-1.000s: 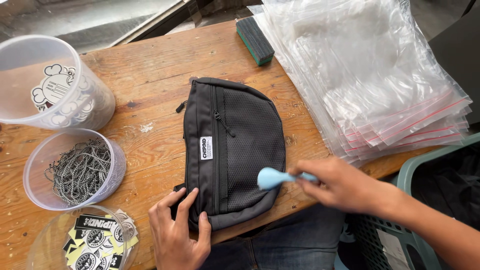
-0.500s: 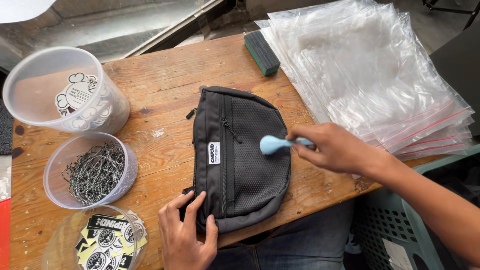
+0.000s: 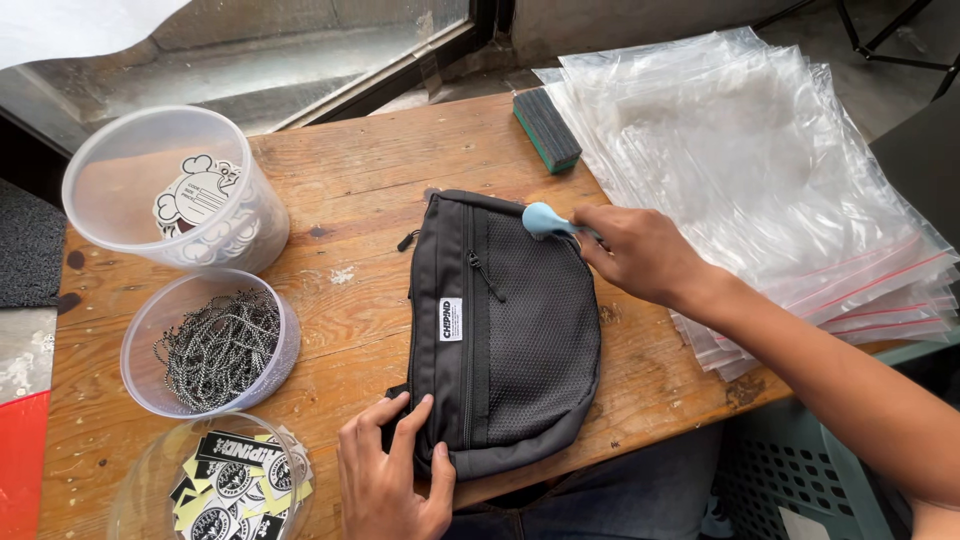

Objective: The person cleans a black mesh bag using a light blue brush, scrubbing the surface and edges. They then attach a small metal chain to a bear-shaped sticker and affix the sticker to the bag.

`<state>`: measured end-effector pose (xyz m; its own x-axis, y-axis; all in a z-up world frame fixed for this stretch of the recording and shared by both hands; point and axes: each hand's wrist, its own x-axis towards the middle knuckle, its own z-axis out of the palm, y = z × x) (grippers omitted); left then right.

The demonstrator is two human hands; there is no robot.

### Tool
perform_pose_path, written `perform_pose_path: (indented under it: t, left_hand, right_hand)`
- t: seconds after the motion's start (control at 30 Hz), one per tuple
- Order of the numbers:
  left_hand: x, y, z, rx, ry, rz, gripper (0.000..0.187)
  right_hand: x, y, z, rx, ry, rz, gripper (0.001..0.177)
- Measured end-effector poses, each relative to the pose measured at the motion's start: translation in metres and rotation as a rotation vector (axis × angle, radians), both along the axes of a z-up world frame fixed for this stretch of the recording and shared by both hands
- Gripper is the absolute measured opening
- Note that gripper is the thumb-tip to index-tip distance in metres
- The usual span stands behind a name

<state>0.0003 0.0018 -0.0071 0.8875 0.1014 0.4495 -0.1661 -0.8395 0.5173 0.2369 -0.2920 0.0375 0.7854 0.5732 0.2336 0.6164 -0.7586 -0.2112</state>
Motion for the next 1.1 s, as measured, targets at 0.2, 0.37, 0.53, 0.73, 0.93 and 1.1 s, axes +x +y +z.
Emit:
perform_pose_path:
  t: [0.2, 0.37, 0.53, 0.73, 0.93, 1.1]
  left_hand:
    - [0.002, -0.001, -0.001, 0.026, -0.023, 0.011, 0.045]
    - [0.002, -0.001, -0.004, 0.067, -0.028, 0.004, 0.046]
    - [0.001, -0.002, -0.001, 0.069, 0.016, 0.021, 0.046]
    - [0.001, 0.001, 0.007, 0.295, 0.025, -0.069, 0.068]
    - [0.004, -0.005, 0.003, 0.332, 0.029, -0.007, 0.065]
    - [0.005, -0.005, 0.003, 0.316, -0.002, -0.003, 0.063]
  right_hand:
    - [0.014, 0.025, -0.005, -0.038, -0.01, 0.057, 0.009]
    - [0.029, 0.06, -0.004, 0.0, -0.048, 0.146, 0.018]
    - [0.039, 0.087, -0.006, 0.014, 0.001, 0.175, 0.026]
    - [0.03, 0.065, -0.004, 0.07, 0.076, 0.202, 0.02]
    - [0.011, 0.018, 0.014, 0.002, 0.192, 0.023, 0.016]
    - [-0.013, -0.011, 0.035, -0.166, 0.273, -0.16, 0.014]
